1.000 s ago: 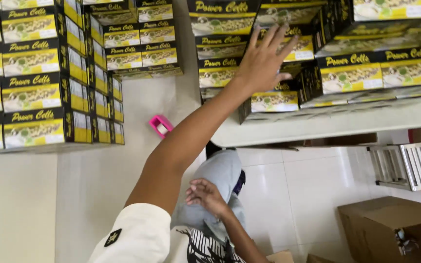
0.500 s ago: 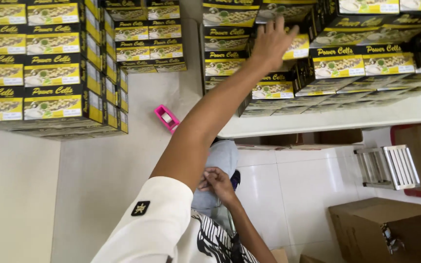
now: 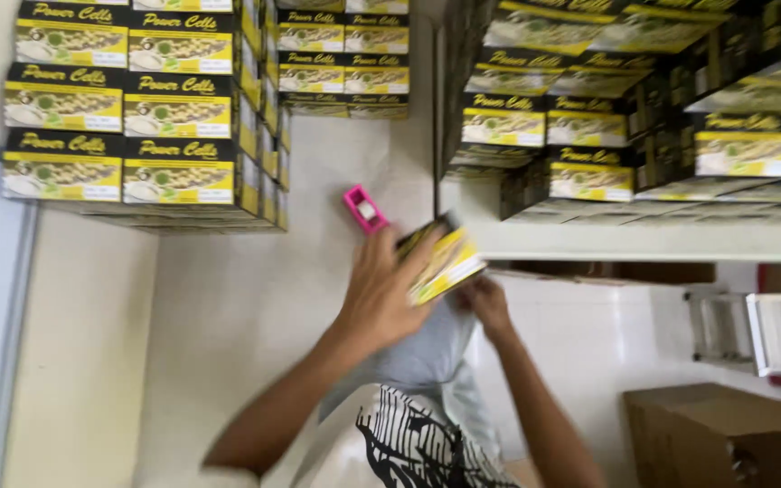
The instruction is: The recorder is packaging small boxes of soya coffee by applying adhesive tape from a dispenser and stacking the finished units.
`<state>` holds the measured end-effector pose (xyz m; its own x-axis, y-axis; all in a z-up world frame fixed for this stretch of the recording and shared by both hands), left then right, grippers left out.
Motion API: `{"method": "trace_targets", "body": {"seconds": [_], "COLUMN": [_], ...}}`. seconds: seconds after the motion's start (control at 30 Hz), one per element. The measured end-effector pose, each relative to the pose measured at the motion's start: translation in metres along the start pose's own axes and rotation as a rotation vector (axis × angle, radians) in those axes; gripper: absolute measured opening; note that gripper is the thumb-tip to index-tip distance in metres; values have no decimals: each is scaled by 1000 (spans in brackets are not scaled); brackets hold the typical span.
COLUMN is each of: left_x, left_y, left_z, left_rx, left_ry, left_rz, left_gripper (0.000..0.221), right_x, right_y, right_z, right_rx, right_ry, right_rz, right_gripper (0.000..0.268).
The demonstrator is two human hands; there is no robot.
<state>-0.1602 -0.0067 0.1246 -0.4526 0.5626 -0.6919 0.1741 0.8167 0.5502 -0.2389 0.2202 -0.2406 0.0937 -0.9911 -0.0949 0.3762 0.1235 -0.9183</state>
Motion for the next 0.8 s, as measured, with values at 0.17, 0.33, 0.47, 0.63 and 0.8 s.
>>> {"method": "trace_targets", "body": {"seconds": [0.17, 0.33, 0.47, 0.63, 0.8], "left_x": [35, 61, 58, 88, 151], "left_y": [-110, -172, -175, -226, -279], "left_z": [112, 173, 133, 45, -15], "left_rx": [-162, -117, -167, -181, -92], "left_ry": [-201, -227, -246, -163, -251], "left_rz": [-135, -99, -43, -116, -471], "left_gripper": [93, 93, 104, 101, 68], "right_x": [89, 152, 173, 189, 209], "right_y": [-56, -101, -80, -88, -91], "right_z": [-49, -69, -84, -84, -94], "right_rx": [-270, -44, 157, 237, 195], "right_ry": [-61, -97, -229, -275, -362], "right_rz": [292, 271, 390, 528, 624], "right_gripper": [26, 28, 32, 32, 19]}}
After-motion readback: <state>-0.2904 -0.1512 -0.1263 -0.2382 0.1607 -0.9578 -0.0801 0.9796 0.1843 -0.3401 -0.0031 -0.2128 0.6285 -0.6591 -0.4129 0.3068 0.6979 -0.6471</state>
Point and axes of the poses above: each hand's wrist, its own z-axis away from the middle knuckle, its own x-axis out of the palm, y = z × x, the point moved 8 cm from there along -z, towards the middle knuckle, and after that the axes turned 14 degrees about y, right-handed, at the moved point
